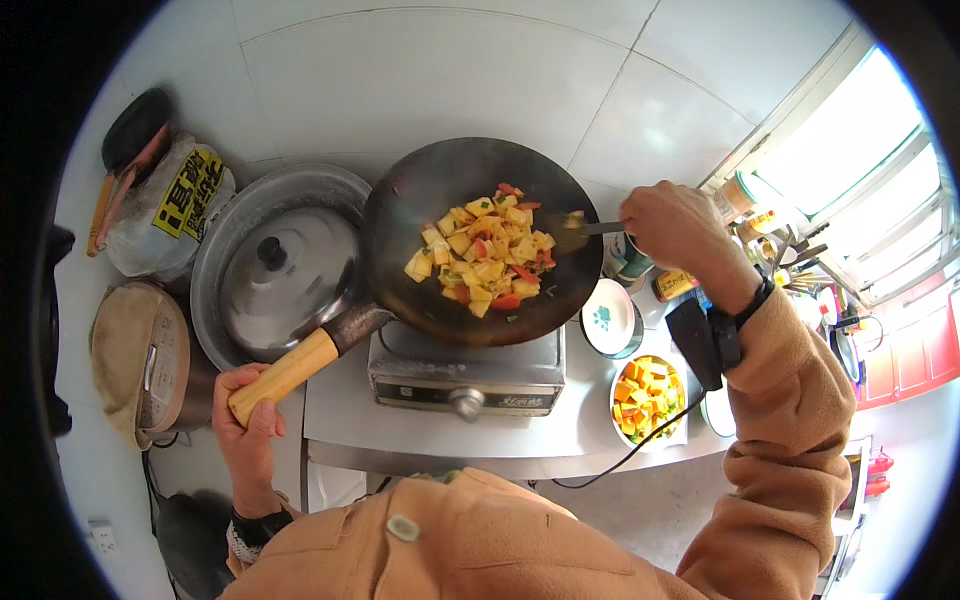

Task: The person adds dried corn cobs to a wood-burning stove, then stir-fries diced vegetables in a wok on a portable gas burner. They add seasoning from a divided container and pour hot water from a thermos into the wok, continuing to stir the mixture.

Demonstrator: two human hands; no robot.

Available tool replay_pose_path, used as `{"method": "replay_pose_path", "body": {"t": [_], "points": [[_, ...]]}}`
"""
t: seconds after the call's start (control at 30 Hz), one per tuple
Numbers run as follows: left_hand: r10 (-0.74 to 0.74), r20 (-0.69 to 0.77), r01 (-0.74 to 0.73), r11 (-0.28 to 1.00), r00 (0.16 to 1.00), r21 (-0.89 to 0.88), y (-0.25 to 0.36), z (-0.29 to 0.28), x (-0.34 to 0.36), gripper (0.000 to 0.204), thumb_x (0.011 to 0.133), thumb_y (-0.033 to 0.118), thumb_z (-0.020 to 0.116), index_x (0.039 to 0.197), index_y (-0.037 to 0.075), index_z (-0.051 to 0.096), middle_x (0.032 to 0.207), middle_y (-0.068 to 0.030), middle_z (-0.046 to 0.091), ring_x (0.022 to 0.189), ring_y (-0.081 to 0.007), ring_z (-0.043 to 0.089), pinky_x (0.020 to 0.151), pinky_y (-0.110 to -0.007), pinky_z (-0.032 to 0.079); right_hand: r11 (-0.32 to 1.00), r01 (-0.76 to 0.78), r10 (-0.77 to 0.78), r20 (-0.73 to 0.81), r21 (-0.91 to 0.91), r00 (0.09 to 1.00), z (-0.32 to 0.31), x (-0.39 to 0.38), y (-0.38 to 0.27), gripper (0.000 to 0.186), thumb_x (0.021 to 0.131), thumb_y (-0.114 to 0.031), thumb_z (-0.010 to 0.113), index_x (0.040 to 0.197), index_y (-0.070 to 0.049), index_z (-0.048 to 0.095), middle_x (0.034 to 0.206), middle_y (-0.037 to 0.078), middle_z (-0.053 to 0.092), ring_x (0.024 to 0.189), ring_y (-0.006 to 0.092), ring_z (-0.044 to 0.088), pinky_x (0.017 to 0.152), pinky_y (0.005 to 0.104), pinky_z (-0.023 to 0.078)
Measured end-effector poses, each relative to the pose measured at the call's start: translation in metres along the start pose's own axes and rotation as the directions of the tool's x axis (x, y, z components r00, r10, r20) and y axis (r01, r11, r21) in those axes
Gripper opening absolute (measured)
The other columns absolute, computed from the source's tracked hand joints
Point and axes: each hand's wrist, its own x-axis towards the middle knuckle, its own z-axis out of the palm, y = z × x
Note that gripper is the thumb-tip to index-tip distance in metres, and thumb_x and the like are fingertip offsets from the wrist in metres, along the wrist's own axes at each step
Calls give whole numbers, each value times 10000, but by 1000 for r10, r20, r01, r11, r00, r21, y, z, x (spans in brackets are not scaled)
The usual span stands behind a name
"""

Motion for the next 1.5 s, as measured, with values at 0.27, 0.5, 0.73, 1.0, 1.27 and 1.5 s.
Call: {"method": "replay_pose_path", "body": {"t": [0.27,0.5,0.73,1.0,1.27,1.5], "points": [[9,-17,-8,999,1000,32,0,1,0,252,872,8,591,1108,41,510,1167,-114,528,786,-95,537,571,-211,479,896,257,-195,-200,362,960,29,23,-25,219,862,-261,580,993,-152,717,882,112,699,857,340,658,751,436,522],[3,-26,-3,1000,1000,-1,-1,1,1,257,861,1,597,1100,30,507,1164,-122,527,756,-93,533,575,-215,480,802,207,-443,325,560,836,17,12,-5,271,861,-283,601,969,-62,716,824,141,690,782,262,666,722,373,509],[-17,-5,18,999,1000,37,3,0,1,253,857,-7,598,1091,28,508,1147,-123,533,737,-89,528,568,-211,481,705,96,-110,-26,702,994,53,48,-34,247,866,-270,626,986,-72,712,872,173,691,832,331,667,752,407,510],[-3,-19,4,1000,1000,24,3,2,1,257,851,-20,599,1085,35,507,1145,-124,538,725,-83,526,568,-210,486,973,-50,72,-89,225,993,31,46,-22,167,887,-210,581,932,-106,704,878,124,694,848,338,663,736,458,520],[-25,-34,26,999,999,33,5,4,1,265,835,-42,582,1078,31,504,1153,-126,541,708,-79,527,565,-207,477,948,283,-205,-404,146,892,18,87,-42,159,883,-184,580,1008,-174,678,937,48,646,867,284,652,718,429,521],[-19,-25,20,999,999,32,7,4,1,272,832,-54,578,1079,34,504,1156,-122,539,678,-79,523,558,-208,468,843,517,-507,-538,-146,674,10,93,-78,242,790,-84,592,1002,-181,656,846,49,560,770,265,631,668,417,503]]}}
